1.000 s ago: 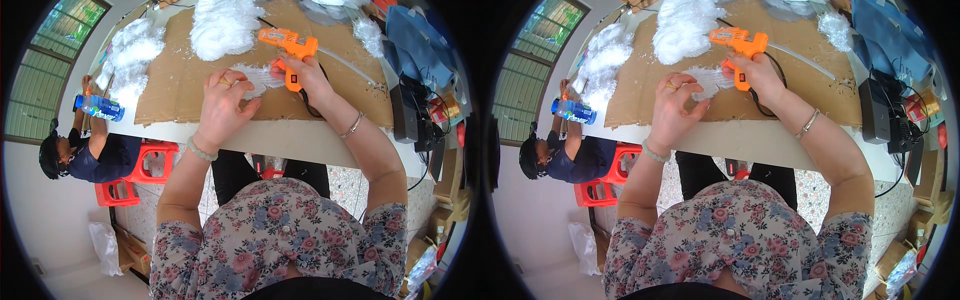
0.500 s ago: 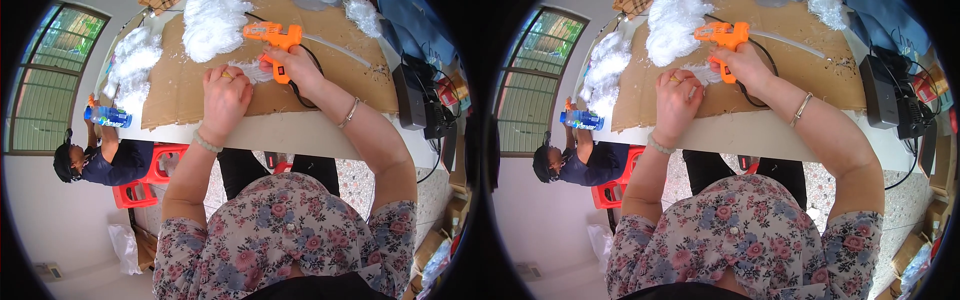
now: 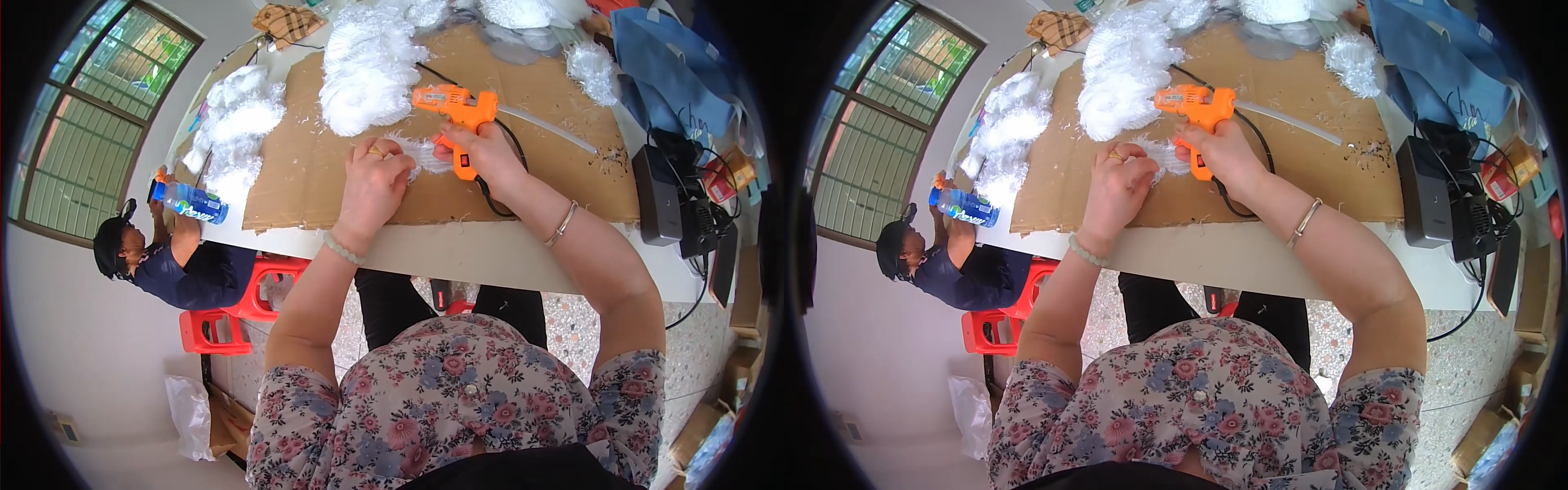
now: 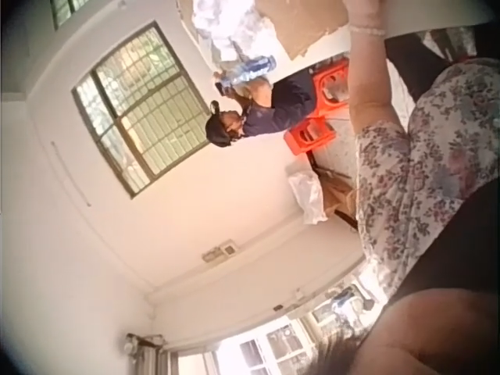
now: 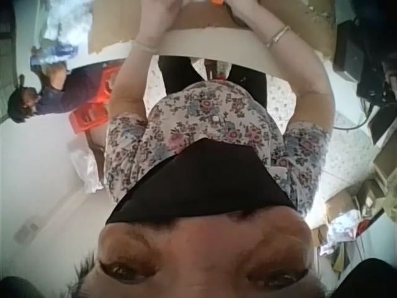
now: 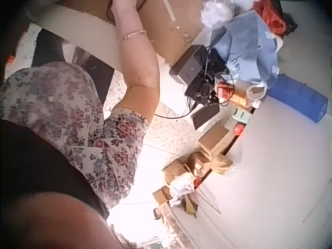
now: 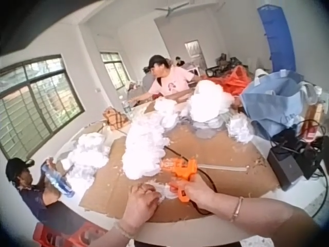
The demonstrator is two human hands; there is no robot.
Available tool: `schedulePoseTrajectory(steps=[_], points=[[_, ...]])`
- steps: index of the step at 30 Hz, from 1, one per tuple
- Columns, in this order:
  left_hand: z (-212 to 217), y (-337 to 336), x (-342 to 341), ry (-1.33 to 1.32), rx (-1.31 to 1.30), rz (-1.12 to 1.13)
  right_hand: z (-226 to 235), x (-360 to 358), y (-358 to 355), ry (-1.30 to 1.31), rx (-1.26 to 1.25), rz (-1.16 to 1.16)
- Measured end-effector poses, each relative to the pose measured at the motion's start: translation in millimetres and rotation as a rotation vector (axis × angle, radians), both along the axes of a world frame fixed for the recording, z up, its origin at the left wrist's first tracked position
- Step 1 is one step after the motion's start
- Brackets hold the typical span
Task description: Gluing white cotton fluff onto a circular plastic base using a hot glue gun to assemble a craft item.
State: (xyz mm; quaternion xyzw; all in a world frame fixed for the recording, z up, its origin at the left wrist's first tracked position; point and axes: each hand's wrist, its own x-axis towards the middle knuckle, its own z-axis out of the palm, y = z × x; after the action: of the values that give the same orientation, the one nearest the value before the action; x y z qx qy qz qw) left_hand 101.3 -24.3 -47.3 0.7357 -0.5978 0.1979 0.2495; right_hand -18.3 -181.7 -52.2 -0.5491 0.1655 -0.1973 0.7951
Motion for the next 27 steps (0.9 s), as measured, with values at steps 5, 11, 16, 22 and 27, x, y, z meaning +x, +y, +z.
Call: schedulePoseTrajectory(steps=[5,11,16,22,27], points=[[-3,1,10,-0.085,0.049,-0.029,-1,2,1,-0.026,0.002,0.003],[-10,4,40,0.389,-0.153,-0.005,-2,1,2,-0.033,0.021,-0.022],[1,30,50,0.860,-0.386,0.321,-3,1,1,-0.013,-0.002,-0.013],[1,50,15,0.271,-0.191,0.106,-4,4,-3,-0.033,-0.027,-0.004],[-1,36,-3,0.032,-0.040,0.042,-3,4,-4,-0.048,-0.013,-0.010]])
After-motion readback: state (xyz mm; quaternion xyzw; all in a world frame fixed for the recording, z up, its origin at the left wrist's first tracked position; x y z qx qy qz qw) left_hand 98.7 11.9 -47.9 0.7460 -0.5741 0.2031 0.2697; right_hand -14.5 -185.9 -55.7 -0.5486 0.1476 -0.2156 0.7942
